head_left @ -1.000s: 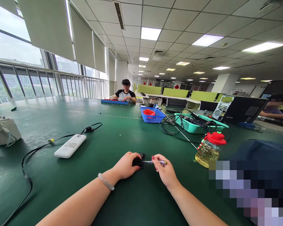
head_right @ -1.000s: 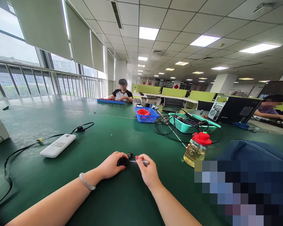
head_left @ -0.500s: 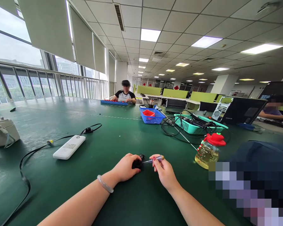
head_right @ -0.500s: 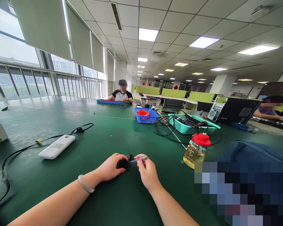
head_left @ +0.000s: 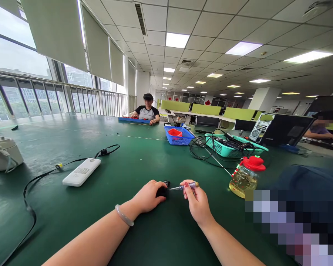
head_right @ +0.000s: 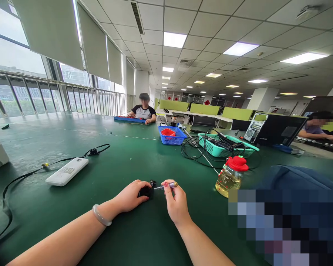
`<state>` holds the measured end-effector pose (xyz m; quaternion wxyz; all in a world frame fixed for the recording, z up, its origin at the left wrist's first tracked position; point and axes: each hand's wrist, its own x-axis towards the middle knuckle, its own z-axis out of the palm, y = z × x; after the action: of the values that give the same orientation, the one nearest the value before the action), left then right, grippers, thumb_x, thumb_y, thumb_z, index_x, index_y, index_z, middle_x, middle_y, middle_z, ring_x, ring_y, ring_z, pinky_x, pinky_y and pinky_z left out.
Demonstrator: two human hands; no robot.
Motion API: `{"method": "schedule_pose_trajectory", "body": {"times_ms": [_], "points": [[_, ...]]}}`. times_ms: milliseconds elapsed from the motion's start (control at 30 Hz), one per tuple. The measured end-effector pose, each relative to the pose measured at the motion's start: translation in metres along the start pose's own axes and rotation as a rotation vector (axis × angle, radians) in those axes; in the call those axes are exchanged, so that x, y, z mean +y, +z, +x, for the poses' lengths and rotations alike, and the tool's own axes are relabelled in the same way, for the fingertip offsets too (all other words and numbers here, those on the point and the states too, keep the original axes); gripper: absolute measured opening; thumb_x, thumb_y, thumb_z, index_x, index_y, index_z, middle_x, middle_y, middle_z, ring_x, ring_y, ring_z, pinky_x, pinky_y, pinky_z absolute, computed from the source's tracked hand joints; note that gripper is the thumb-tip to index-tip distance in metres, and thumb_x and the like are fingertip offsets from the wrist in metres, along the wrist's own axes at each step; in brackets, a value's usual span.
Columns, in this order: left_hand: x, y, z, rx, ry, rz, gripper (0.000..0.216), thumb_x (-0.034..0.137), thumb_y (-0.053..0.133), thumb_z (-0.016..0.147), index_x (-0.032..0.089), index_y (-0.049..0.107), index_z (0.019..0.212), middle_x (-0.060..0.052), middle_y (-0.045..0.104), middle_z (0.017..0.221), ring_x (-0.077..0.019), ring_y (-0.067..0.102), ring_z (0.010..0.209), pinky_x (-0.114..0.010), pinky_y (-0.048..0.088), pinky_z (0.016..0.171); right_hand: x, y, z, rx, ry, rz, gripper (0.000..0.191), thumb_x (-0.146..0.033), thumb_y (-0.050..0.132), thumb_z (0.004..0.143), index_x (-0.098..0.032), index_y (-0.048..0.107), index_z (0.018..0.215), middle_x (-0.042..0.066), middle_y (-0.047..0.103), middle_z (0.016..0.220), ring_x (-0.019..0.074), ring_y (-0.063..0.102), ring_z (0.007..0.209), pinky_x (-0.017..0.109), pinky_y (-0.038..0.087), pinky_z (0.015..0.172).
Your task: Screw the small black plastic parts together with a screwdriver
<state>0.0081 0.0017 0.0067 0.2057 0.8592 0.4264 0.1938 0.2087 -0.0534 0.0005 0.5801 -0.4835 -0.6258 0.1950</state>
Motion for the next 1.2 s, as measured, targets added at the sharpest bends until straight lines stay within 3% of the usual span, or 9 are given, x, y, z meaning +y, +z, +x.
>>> {"method": "schedule_pose_trajectory", "body": {"times_ms": [333,933,1100,1200], "points": [[0.001,0.001,0.001,0.021,0.050,0.028,0.037,0.035,0.068,0.076,0.024,0.063,0.112,-0.005,0.069,0.104,-0.0245,0.061,0.099,-0.035,0.048,0.087,-0.016,0.002,-0.005,-0.112,-0.203,-0.145,0.029,-0.038,0.042,0.097,-0.021,0.063,0.085,0.004,0.066,0.079,0.0188,0.061,0.075,0.028,0.048,0.069],[0.011,-0.005,-0.005,0.084,0.161,-0.048,0.031,0.029,0.057,0.085,0.025,0.062,0.115,-0.003,0.069,0.110,-0.0208,0.059,0.101,-0.034,0.047,0.092,-0.013,0.005,-0.003,-0.188,-0.071,-0.057,0.032,-0.045,0.046,0.095,-0.021,0.066,0.088,0.001,0.058,0.067,0.0171,0.057,0.063,0.027,0.048,0.060],[0.010,-0.005,-0.005,0.154,0.184,-0.059,0.034,0.027,0.048,0.092,0.026,0.057,0.125,-0.005,0.065,0.120,-0.0209,0.054,0.112,-0.035,0.044,0.101,-0.007,0.002,-0.003,-0.060,-0.047,0.116,0.033,-0.048,0.046,0.096,-0.020,0.064,0.092,0.002,0.058,0.073,0.0147,0.054,0.061,0.027,0.047,0.060],[0.008,-0.003,-0.003,0.219,0.123,-0.019,0.039,0.025,0.039,0.095,0.027,0.054,0.131,-0.007,0.061,0.122,-0.0217,0.053,0.114,-0.036,0.043,0.103,-0.001,-0.001,0.000,0.044,-0.030,0.163,0.034,-0.049,0.046,0.096,-0.019,0.063,0.096,0.003,0.059,0.078,0.0148,0.055,0.064,0.029,0.049,0.065]]}}
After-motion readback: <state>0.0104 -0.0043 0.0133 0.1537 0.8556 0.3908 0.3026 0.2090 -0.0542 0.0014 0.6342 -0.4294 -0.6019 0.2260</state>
